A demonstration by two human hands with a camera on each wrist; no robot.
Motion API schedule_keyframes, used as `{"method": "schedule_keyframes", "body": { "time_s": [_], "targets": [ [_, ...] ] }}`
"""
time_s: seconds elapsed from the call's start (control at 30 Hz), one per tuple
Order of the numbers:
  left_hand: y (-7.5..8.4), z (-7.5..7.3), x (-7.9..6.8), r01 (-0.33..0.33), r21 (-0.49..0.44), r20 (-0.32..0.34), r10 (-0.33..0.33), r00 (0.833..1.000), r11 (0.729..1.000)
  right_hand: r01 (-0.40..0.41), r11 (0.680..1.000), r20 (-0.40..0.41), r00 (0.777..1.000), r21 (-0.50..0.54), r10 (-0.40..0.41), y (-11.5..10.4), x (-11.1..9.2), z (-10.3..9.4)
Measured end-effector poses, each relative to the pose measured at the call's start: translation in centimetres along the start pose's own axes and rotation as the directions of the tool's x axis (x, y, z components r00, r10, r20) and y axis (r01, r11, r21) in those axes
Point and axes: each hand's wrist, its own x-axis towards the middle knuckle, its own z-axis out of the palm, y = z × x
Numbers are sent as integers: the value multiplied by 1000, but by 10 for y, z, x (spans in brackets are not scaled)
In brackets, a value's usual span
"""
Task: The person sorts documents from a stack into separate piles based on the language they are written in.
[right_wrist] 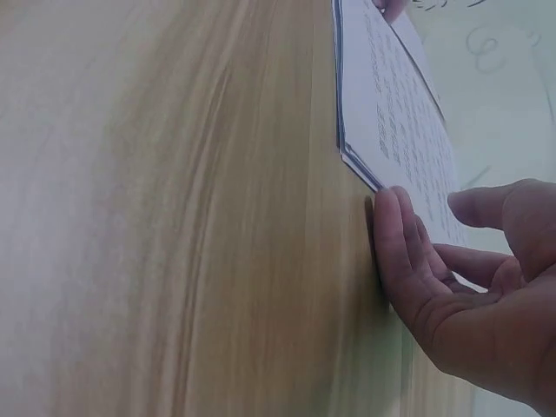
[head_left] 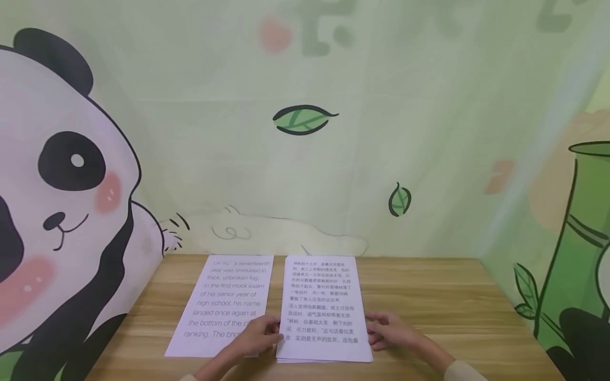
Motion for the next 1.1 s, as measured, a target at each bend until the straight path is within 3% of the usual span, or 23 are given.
{"method": "schedule_keyframes", "body": {
  "time_s": [0.17, 0.37, 0.67, 0.77, 0.97, 1.1],
  "targets": [
    [7, 0, 0, 33, 26, 16, -34, 999, 999, 10, 1000, -17, 1000, -17, -10, -1, -1, 3],
    [10, -1, -1, -10, 54, 6, 10, 1000, 998, 1, 999, -40, 999, -40, -3, -5, -3, 5],
    [12, -1, -4, -7, 131, -37, 12, 999, 991, 11, 998, -104, 994, -61, -18, -8, -6, 10],
    [13, 1, -4, 6, 95, -57, 0, 998, 995, 32, 998, -100, 994, -47, -36, -8, -6, 10],
    [15, 3, -5, 35, -74, -114, -44, 993, 997, 63, 998, -73, 995, 29, -61, -6, -8, 9],
    [16, 4, -6, 55, -98, -130, -67, 989, 994, 49, 997, -64, 997, 65, -45, -6, -8, 10]
  ]
}}
